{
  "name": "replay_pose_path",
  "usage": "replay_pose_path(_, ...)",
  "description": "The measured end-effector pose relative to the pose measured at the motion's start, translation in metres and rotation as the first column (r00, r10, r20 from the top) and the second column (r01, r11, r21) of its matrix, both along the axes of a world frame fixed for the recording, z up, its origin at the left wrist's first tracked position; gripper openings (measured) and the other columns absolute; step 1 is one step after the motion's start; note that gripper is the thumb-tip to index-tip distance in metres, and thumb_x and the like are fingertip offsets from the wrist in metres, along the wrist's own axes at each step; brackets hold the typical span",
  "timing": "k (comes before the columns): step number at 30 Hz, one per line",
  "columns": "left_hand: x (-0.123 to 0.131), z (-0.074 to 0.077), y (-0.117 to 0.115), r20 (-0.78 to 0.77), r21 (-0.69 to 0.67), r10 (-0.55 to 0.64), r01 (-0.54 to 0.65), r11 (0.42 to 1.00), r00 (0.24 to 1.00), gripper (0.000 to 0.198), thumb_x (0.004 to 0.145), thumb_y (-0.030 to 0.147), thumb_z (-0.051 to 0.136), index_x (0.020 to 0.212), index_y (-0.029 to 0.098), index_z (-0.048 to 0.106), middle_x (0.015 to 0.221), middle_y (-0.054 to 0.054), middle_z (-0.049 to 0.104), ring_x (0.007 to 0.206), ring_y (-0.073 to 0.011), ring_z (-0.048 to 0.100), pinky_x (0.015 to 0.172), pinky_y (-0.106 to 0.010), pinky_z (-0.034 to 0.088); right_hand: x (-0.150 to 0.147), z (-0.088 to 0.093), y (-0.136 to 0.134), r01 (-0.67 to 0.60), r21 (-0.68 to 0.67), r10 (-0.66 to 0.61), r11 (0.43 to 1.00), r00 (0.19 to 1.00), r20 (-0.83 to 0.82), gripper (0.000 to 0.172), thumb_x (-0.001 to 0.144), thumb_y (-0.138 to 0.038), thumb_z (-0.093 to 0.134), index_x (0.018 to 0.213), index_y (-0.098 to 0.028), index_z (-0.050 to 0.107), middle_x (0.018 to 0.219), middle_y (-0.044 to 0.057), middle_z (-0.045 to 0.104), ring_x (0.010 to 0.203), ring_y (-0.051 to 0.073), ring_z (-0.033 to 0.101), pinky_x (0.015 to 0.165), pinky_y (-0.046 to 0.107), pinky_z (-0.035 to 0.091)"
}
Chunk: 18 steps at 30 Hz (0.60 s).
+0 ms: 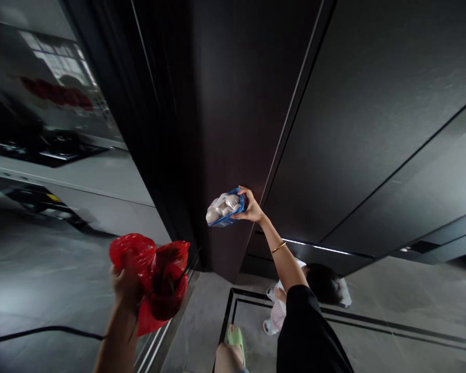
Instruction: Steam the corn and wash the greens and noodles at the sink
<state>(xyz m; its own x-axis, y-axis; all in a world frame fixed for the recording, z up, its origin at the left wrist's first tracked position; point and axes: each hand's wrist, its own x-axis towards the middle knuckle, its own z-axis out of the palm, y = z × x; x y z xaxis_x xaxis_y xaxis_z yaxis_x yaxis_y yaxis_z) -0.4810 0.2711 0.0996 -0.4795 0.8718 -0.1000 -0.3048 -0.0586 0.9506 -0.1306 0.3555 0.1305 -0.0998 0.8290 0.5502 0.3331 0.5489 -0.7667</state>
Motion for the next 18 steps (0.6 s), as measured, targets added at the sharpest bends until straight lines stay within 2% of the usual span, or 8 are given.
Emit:
replay_pose_path(5, 0.026, -0.002, 0.017, -0.020, -0.009, 0.075, -0.075, 0.997, 0.997, 0.052, 0.045, 0.060, 0.080, 0.055, 0.018, 0.050, 0.043, 0.005, 0.047, 0.037, -0.0076, 0.037, 0.035, -0.020, 0.031, 0.040, 0.006, 0.026, -0.143, 0.003, 0.142, 0.990, 0.990, 0.018, 0.086, 0.040, -0.046, 0.093, 0.111, -0.024, 0.047, 0.145, 0.016, 0.041, 0.140, 0.029, 0.039, 0.114, 0.052, 0.028)
replay_pose_path(9, 0.050, -0.007, 0.035, -0.030, 0.032, 0.142, -0.141, 0.989, 0.989, 0.048, 0.050, 0.058, 0.079, 0.055, 0.018, 0.053, 0.046, 0.004, 0.049, 0.039, -0.0086, 0.039, 0.035, -0.020, 0.033, 0.068, 0.013, 0.044, -0.243, -0.030, 0.244, 0.969, 0.970, 0.020, 0.085, 0.038, -0.043, 0.094, 0.109, -0.024, 0.051, 0.147, 0.016, 0.042, 0.139, 0.031, 0.040, 0.114, 0.052, 0.029)
replay_pose_path(15, 0.088, -0.005, 0.060, -0.009, 0.025, 0.284, -0.284, 0.958, 0.959, 0.043, 0.052, 0.055, 0.078, 0.058, 0.019, 0.055, 0.048, 0.004, 0.049, 0.040, -0.0095, 0.041, 0.037, -0.022, 0.034, 0.100, 0.024, 0.068, -0.446, -0.084, 0.447, 0.891, 0.895, -0.005, 0.084, 0.040, -0.040, 0.094, 0.112, -0.024, 0.054, 0.144, 0.016, 0.050, 0.139, 0.031, 0.042, 0.113, 0.053, 0.032)
replay_pose_path(18, 0.101, -0.005, 0.074, -0.023, 0.036, 0.251, -0.250, 0.968, 0.968, 0.042, 0.054, 0.055, 0.077, 0.058, 0.020, 0.053, 0.047, 0.003, 0.048, 0.040, -0.0100, 0.040, 0.037, -0.022, 0.034, 0.108, 0.023, 0.078, -0.489, -0.044, 0.489, 0.871, 0.872, -0.017, 0.083, 0.040, -0.039, 0.095, 0.111, -0.024, 0.055, 0.144, 0.016, 0.050, 0.139, 0.031, 0.042, 0.112, 0.053, 0.032)
